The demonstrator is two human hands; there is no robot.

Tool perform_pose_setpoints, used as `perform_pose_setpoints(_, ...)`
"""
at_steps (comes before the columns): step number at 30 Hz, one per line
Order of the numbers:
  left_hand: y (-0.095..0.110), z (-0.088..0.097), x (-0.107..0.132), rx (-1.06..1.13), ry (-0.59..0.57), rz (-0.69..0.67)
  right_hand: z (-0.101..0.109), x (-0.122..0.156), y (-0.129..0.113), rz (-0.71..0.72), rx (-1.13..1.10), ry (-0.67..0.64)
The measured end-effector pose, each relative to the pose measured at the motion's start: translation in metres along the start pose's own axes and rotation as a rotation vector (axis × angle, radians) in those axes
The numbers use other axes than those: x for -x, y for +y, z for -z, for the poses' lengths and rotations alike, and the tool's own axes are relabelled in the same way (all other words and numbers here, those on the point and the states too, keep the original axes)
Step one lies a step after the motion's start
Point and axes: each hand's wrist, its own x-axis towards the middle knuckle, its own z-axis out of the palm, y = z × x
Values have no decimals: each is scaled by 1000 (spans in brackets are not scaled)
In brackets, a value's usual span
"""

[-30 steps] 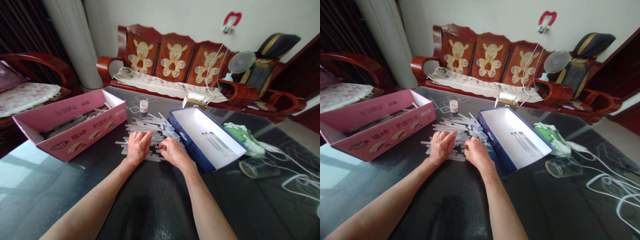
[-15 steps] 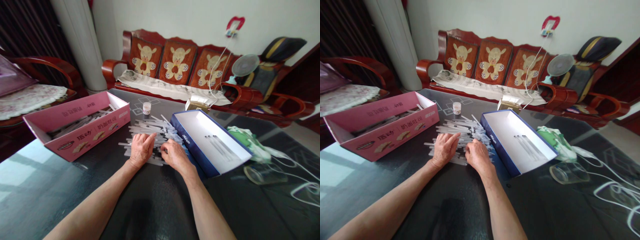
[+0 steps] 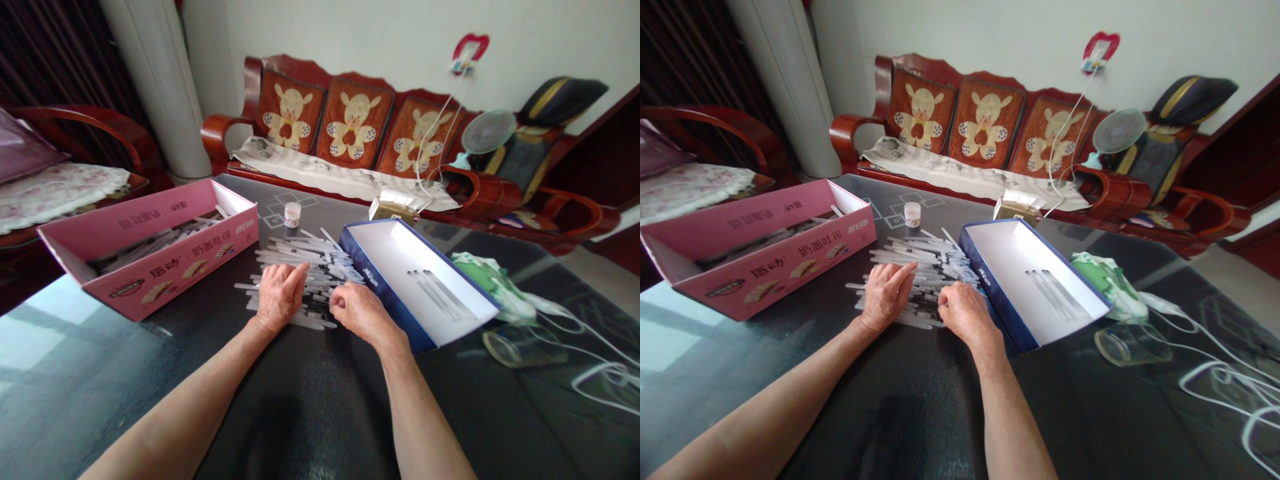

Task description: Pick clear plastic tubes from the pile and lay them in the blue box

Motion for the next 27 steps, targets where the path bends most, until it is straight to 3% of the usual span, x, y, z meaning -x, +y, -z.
perform_pose_setpoints(6, 1, -1, 1, 13, 8, -19, -4, 0, -15, -127, 66, -135)
perform_pose_setpoints(14, 1, -1, 1, 24, -16, -15, -8, -1, -27, -158, 122, -120)
perform_pose_setpoints(18, 2, 0, 1, 33, -18, -26, -9, -3, -21, -120, 14, 23)
perform_pose_setpoints(24, 6, 2, 0, 91, -41, -76, -16, -16, -1, -53, -592, 279)
perform_pose_setpoints(27, 7, 3, 0, 112, -46, -92, -20, -21, 1, -57, -699, 354)
